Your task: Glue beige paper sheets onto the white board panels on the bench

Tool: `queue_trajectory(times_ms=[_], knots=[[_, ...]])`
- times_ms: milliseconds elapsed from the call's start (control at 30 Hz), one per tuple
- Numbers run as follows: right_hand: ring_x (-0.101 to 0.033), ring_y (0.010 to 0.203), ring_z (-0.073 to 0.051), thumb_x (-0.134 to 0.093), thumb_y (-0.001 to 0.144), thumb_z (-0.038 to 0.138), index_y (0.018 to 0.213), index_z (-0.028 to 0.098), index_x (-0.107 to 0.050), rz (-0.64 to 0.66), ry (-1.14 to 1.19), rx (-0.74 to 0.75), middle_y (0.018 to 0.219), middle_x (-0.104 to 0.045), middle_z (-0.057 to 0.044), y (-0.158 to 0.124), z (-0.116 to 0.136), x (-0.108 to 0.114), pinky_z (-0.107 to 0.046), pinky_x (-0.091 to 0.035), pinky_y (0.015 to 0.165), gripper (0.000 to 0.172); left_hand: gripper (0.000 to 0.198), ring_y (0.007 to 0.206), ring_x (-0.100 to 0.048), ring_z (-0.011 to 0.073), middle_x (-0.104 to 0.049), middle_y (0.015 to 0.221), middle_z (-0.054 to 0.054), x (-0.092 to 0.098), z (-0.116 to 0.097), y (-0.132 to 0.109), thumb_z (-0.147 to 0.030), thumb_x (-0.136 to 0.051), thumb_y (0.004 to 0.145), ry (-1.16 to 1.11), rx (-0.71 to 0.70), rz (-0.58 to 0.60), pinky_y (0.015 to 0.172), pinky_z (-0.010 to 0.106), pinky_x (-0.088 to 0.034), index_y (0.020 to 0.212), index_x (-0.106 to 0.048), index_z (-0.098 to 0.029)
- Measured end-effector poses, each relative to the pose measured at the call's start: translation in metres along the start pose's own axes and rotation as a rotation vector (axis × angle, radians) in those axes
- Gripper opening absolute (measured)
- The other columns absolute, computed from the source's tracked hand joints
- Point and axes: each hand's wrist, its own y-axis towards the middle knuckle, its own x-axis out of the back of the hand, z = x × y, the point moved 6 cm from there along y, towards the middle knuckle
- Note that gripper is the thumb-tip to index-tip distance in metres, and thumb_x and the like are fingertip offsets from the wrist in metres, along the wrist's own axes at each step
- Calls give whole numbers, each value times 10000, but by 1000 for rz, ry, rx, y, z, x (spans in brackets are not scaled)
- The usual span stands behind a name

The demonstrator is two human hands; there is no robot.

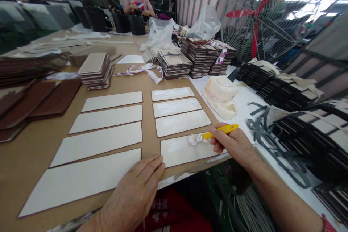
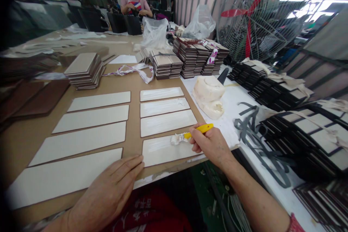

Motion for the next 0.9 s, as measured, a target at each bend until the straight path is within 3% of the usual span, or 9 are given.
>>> queue_trajectory(times_ms=[400, 633, 800, 900], knots=[[-561, 467, -102, -623, 863, 442, 869, 156, -604, -182, 12, -51, 633, -653, -8, -10, -25, 66, -197, -481, 454, 287, 398, 1198, -514, 254, -629, 1273, 93, -6, -3, -5, -70, -410, 877, 49, -67, 7, 1063, 396, -349, 1209, -627, -91], [-592, 507, -127, -640, 852, 471, 870, 164, -632, -287, -16, -60, 671, -672, -31, -14, -31, 87, -217, -506, 465, 308, 453, 1239, -485, 288, -583, 1341, 103, -13, -1, -9, -83, -440, 853, 110, -125, 61, 1046, 434, -394, 1286, -572, -92], [-542, 452, -99, -711, 800, 404, 832, 165, -639, -418, 200, 60, 618, -645, -15, -22, -16, 81, -186, -448, 420, 252, 450, 1239, -476, 272, -565, 1354, 109, -11, 1, -8, -74, -443, 873, 83, -104, 69, 1054, 414, -420, 1311, -542, -73], [-537, 439, -94, -726, 785, 394, 823, 165, -640, -312, 436, 84, 603, -636, -4, -23, -9, 47, -184, -435, 415, 247, 427, 1219, -485, 240, -569, 1338, 102, -8, 3, -8, -70, -433, 904, 8, -45, 59, 1070, 390, -422, 1318, -533, -83]])
